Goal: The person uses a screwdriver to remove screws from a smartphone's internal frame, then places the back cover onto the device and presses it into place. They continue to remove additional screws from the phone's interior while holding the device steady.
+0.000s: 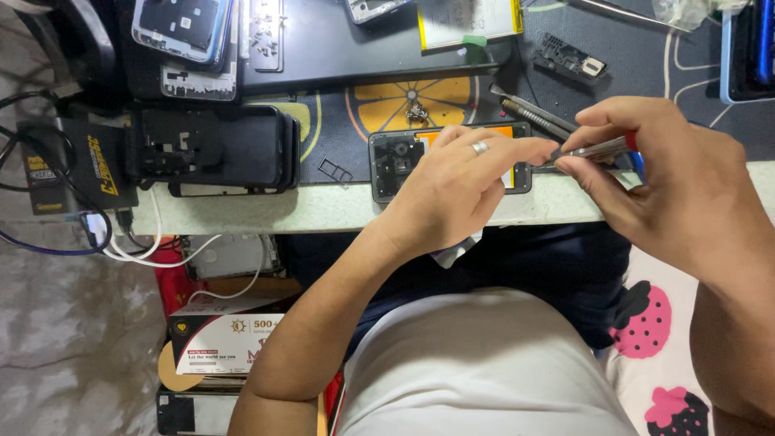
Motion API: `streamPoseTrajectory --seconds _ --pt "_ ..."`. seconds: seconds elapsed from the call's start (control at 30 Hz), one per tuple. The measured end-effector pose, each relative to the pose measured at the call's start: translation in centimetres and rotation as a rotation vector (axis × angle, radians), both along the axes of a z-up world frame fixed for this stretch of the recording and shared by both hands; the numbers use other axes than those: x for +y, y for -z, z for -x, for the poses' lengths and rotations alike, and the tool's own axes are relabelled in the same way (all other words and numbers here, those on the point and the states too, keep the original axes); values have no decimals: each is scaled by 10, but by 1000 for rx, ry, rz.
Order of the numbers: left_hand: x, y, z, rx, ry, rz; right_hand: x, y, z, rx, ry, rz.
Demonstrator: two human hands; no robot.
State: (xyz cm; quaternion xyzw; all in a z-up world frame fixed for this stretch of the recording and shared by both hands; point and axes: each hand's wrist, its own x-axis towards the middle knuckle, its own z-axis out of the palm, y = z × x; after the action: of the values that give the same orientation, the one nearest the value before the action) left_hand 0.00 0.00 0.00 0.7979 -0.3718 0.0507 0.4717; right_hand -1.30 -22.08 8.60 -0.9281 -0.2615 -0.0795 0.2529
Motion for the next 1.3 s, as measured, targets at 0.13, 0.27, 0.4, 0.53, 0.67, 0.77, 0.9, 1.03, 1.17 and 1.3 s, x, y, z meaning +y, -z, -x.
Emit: streamPoseTrajectory --seconds 0.13,0.27,0.4,0.53,0.67,0.77,0.9,1.03,1.17,1.3 --pt "0 2 -2 -12 7 8 1 -1 -2 -31 -17 26" --pt "0 4 -3 -5 2 7 3 -2 -4 -17 -19 8" --pt "-1 5 -3 -15 -10 2 5 1 -4 47 -9 -49" --pt "-1 5 -2 -15 -31 20 2 2 -5 47 -41 -8" --pt "1 2 6 -78 -92 -31 -5 -2 -11 95 -113 70" --pt "2 0 13 -245 -148 -137 -6 -5 -14 96 -50 324" --pt "3 0 19 -391 -172 -224 1 -12 -18 140 102 763" --pt "6 0 21 -459 -186 -326 8 -22 -24 245 40 801" --pt "5 -4 20 -502 -210 -364 14 -25 -27 137 20 828" --pt "6 -3 22 -524 -216 -400 10 -20 -29 175 13 972"
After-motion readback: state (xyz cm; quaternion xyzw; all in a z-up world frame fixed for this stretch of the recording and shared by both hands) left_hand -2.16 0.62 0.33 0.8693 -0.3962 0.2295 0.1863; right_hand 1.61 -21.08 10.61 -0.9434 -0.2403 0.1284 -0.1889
